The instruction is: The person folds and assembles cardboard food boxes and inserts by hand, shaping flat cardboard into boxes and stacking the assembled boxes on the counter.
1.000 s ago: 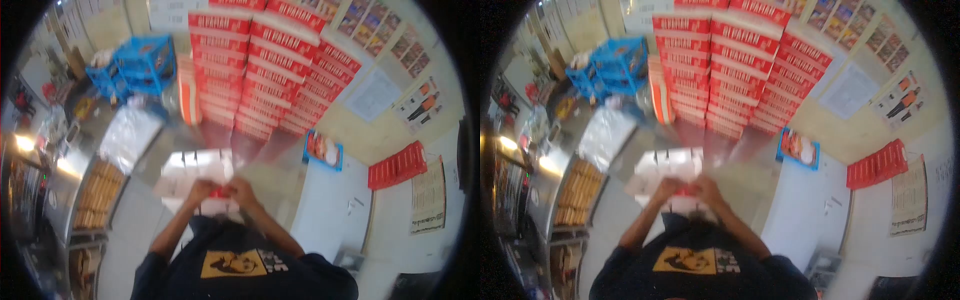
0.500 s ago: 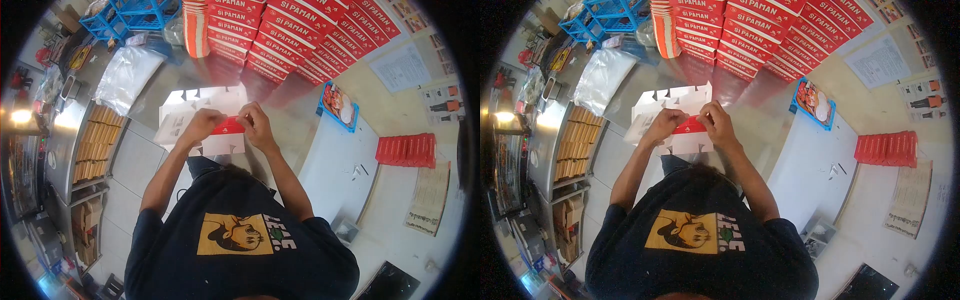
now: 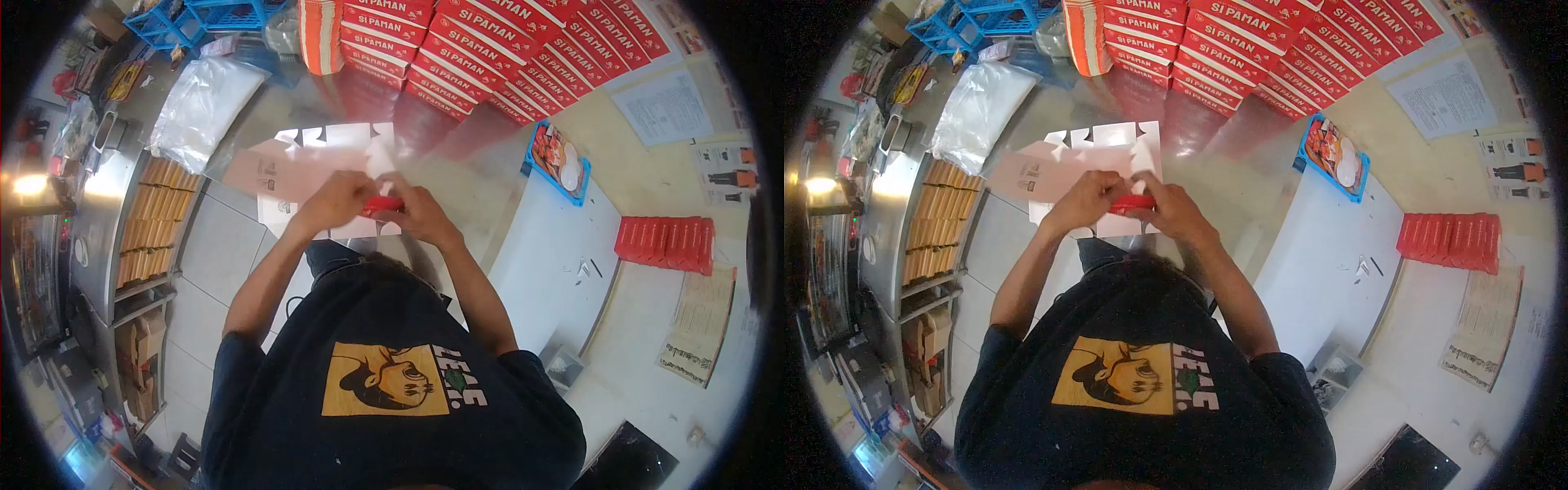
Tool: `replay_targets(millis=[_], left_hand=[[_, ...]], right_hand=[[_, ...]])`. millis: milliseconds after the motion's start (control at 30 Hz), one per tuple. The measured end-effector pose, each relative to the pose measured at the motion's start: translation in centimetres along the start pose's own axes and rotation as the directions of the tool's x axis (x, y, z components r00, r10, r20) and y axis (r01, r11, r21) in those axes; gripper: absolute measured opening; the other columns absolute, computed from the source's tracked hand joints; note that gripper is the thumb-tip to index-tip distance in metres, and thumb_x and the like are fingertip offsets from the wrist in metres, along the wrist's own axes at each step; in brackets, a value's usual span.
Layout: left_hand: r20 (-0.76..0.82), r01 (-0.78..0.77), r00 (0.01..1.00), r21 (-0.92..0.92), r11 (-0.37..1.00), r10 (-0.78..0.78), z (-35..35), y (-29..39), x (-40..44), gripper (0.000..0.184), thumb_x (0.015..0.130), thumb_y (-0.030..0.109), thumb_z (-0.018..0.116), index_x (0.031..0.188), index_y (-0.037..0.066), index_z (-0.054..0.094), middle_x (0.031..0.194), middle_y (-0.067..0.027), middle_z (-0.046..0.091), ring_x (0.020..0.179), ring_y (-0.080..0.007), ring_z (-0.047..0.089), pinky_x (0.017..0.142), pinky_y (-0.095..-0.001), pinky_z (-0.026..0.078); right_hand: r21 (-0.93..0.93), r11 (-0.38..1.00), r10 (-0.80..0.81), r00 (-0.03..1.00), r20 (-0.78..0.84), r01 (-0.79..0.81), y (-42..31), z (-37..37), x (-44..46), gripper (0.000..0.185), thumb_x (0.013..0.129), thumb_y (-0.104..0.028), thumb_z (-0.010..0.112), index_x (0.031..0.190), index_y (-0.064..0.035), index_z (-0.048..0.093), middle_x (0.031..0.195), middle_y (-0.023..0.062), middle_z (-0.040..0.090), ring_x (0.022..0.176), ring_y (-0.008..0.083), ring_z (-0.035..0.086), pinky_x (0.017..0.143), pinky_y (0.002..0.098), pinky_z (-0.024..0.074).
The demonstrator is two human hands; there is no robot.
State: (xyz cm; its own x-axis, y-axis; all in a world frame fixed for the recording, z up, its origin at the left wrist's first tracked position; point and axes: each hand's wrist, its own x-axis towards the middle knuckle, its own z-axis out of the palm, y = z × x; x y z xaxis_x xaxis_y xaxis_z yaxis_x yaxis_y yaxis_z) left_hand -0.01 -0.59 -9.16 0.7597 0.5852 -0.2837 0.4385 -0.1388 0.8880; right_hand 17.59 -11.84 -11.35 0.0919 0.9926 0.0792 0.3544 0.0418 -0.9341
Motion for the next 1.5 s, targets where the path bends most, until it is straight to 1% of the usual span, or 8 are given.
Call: replay_targets(millis=[67,167,500,700,800,1267,1333,1500], left_hand=[[0.046,-0.323,0.928,0.595,0.736,0.369,0.5,-0.1,-2.0,0.019,0.084,0.019,0.075,0.089,0.001,0.072,0.089,-0.0098,0.069,0.092,-0.0235,0.065,0.082,-0.035,0.05],[-0.072,-0.006,0.97,0.949,0.317,0.233,-1.2,1.6,-3.9,0.023,0.077,0.023,0.081,0.09,0.006,0.073,0.101,-0.0117,0.068,0.103,-0.0324,0.063,0.088,-0.0413,0.049],[-0.003,-0.218,0.953,0.683,0.697,0.302,-4.3,0.1,-2.5,0.018,0.087,0.014,0.072,0.1,0.002,0.076,0.088,-0.0205,0.071,0.085,-0.0376,0.068,0.084,-0.0439,0.052],[-0.093,0.125,0.991,0.468,0.875,-0.092,-5.5,3.4,-2.2,0.022,0.09,0.006,0.069,0.108,-0.006,0.071,0.074,-0.0215,0.069,0.051,-0.026,0.068,0.055,-0.0363,0.053],[-0.159,0.036,0.985,0.561,0.827,0.065,-5.1,3.4,-2.3,0.016,0.09,0.004,0.069,0.102,-0.006,0.07,0.067,-0.0174,0.067,0.047,-0.0229,0.065,0.05,-0.0339,0.052],[-0.22,-0.292,0.892,0.384,0.876,0.394,-2.9,7.0,-3.3,0.013,0.086,-0.001,0.071,0.098,-0.003,0.066,0.088,-0.0123,0.06,0.066,-0.022,0.065,0.056,-0.0326,0.052],[-0.25,-0.325,0.865,0.38,0.866,0.435,-2.1,7.2,-3.6,0.014,0.083,0.001,0.069,0.097,0.0,0.069,0.092,-0.0179,0.062,0.082,-0.0387,0.064,0.074,-0.043,0.051],[-0.46,-0.201,0.837,0.241,0.949,0.295,-2.8,8.3,-2.9,0.011,0.083,0.001,0.071,0.094,0.0,0.071,0.09,-0.0145,0.064,0.07,-0.0274,0.065,0.065,-0.0376,0.052]], right_hand=[[-0.245,0.969,0.086,0.96,0.266,-0.019,2.3,-0.2,-0.6,0.025,0.089,-0.027,0.072,0.094,-0.0031,0.065,0.089,0.0181,0.07,0.078,0.0386,0.066,0.071,0.0457,0.0505],[-0.318,0.947,0.017,0.986,0.165,0.037,1.3,-0.9,-1.1,0.028,0.092,-0.034,0.067,0.091,-0.0061,0.068,0.08,0.0179,0.068,0.077,0.0394,0.064,0.071,0.0468,0.0504],[-0.598,0.801,0.042,0.994,0.099,0.025,-2.4,-3.9,0.1,0.032,0.095,-0.033,0.06,0.081,-0.0038,0.063,0.073,0.0203,0.063,0.073,0.0424,0.061,0.067,0.0517,0.0446],[-0.625,0.779,0.137,0.985,0.101,-0.044,-5.3,-5.1,0.8,0.032,0.096,-0.038,0.059,0.092,-0.0076,0.068,0.079,0.019,0.068,0.08,0.0396,0.065,0.074,0.0513,0.0488],[-0.618,0.785,0.112,0.991,0.069,-0.046,-5.8,-5.1,0.7,0.031,0.095,-0.038,0.06,0.095,-0.0086,0.069,0.08,0.0191,0.068,0.079,0.0392,0.065,0.076,0.0505,0.049],[-0.367,0.909,-0.097,0.956,0.277,0.198,-6.8,-5.8,2.1,0.025,0.092,-0.029,0.066,0.095,-0.0041,0.067,0.074,0.0219,0.063,0.071,0.0406,0.062,0.065,0.0474,0.0459],[-0.38,0.91,-0.045,0.951,0.307,0.165,-6.9,-5.9,2.4,0.028,0.091,-0.03,0.067,0.097,-0.0032,0.068,0.077,0.0224,0.065,0.073,0.0397,0.064,0.068,0.0475,0.0477],[-0.301,0.948,-0.018,0.962,0.274,0.103,-6.9,-6.8,2.2,0.03,0.091,-0.03,0.067,0.099,-0.0017,0.069,0.079,0.0229,0.067,0.072,0.039,0.066,0.068,0.0468,0.0502]])
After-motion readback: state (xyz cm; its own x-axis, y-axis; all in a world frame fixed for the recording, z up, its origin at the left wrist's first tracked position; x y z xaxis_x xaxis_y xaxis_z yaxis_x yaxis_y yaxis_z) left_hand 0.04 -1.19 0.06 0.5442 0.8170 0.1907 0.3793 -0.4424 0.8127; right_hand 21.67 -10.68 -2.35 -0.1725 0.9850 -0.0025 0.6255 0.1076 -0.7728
